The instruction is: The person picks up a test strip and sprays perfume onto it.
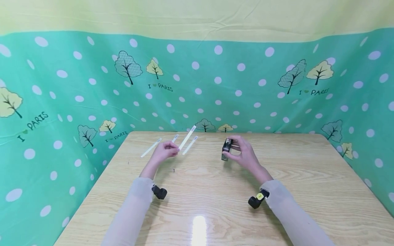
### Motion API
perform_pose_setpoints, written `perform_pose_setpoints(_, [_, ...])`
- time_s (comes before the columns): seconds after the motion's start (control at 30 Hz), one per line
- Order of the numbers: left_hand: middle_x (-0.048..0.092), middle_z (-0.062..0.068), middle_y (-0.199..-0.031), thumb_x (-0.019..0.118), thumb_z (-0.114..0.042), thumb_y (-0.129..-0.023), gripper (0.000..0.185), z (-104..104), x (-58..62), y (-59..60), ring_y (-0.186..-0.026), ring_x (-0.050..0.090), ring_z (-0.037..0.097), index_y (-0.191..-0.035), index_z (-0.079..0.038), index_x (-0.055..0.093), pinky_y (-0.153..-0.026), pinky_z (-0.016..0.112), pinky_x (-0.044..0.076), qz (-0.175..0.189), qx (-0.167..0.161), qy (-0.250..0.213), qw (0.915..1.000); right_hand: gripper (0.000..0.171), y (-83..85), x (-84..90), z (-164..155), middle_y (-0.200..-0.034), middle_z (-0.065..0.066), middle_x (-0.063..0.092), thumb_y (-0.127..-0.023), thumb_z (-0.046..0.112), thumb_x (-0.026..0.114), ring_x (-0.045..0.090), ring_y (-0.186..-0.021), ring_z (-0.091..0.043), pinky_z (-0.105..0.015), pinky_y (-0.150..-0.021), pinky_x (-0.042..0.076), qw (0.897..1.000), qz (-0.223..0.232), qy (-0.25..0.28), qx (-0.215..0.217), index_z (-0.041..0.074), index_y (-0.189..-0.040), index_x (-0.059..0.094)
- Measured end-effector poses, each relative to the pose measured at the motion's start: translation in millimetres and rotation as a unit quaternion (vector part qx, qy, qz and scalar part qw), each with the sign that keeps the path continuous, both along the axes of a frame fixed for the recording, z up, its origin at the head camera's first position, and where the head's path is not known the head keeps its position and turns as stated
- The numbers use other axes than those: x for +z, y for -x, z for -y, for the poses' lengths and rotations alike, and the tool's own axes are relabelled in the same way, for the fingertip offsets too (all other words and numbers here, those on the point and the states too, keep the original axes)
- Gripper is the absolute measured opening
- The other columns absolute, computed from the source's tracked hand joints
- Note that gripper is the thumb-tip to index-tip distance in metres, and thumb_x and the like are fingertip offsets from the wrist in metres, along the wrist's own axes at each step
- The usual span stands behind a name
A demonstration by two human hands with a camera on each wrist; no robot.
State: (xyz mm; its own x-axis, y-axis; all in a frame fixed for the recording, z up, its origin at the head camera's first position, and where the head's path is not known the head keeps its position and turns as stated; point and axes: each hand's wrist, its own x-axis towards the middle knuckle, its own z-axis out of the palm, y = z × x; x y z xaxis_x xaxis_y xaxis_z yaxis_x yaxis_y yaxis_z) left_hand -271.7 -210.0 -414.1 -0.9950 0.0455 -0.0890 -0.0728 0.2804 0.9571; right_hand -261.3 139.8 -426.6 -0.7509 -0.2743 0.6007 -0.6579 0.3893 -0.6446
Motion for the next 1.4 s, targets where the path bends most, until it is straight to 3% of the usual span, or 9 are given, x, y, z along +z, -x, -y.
perform_pose_setpoints(0.2, [0.068,-0.001,-0.084,0.072,-0.004,-0.089,0.021,8,-3.0,1.6,-0.075,0.064,0.006,-0.106,0.006,0.065,-0.076,0.020,0.061,-0.002,0.008,0.003,1.0000,0.065,-1.2,-1.8,0,-0.126,-0.023,0.060,-0.074,0.004,0.086,0.069,-0.106,-0.041,-0.033,-0.090,0.060,1.000,0.004,0.002,0.020,0.004,-0.130,0.052])
perform_pose_setpoints(0.67, [0.067,-0.004,-0.085,0.071,-0.010,-0.091,0.026,34,-3.6,1.6,-0.076,0.065,0.004,-0.111,0.006,0.064,-0.076,0.017,0.061,-0.007,0.030,0.030,0.9991,0.066,-8.3,-4.2,-7,-0.129,-0.020,0.058,-0.077,0.007,0.084,0.068,-0.107,-0.040,-0.035,-0.090,0.060,1.000,0.022,-0.019,0.008,0.006,-0.133,0.051])
perform_pose_setpoints(1.0, [0.067,-0.009,-0.083,0.069,-0.010,-0.093,0.030,58,-2.9,0.1,-0.075,0.066,0.001,-0.116,0.007,0.061,-0.076,0.017,0.061,-0.001,0.055,0.008,0.9984,0.065,-11.4,-3.1,-12,-0.130,-0.019,0.059,-0.076,0.005,0.084,0.068,-0.109,-0.039,-0.036,-0.091,0.060,0.999,0.033,-0.007,0.012,0.008,-0.132,0.051])
perform_pose_setpoints(1.27, [0.066,-0.012,-0.079,0.068,-0.012,-0.094,0.034,74,-0.7,1.7,-0.074,0.065,-0.002,-0.120,0.008,0.058,-0.076,0.015,0.060,0.005,0.079,-0.007,0.9968,0.067,-13.1,-5.8,-14,-0.133,-0.025,0.056,-0.076,0.000,0.083,0.066,-0.110,-0.045,-0.044,-0.092,0.059,0.999,0.047,-0.011,0.008,0.001,-0.133,0.050])
perform_pose_setpoints(1.4, [0.065,-0.014,-0.078,0.067,-0.011,-0.095,0.036,79,-0.1,1.6,-0.074,0.066,-0.002,-0.123,0.010,0.057,-0.078,0.016,0.060,0.008,0.086,-0.008,0.9962,0.064,-22.0,5.4,-11,-0.132,-0.027,0.056,-0.076,-0.001,0.082,0.067,-0.109,-0.045,-0.045,-0.092,0.059,0.999,0.044,-0.020,0.007,-0.001,-0.131,0.050])
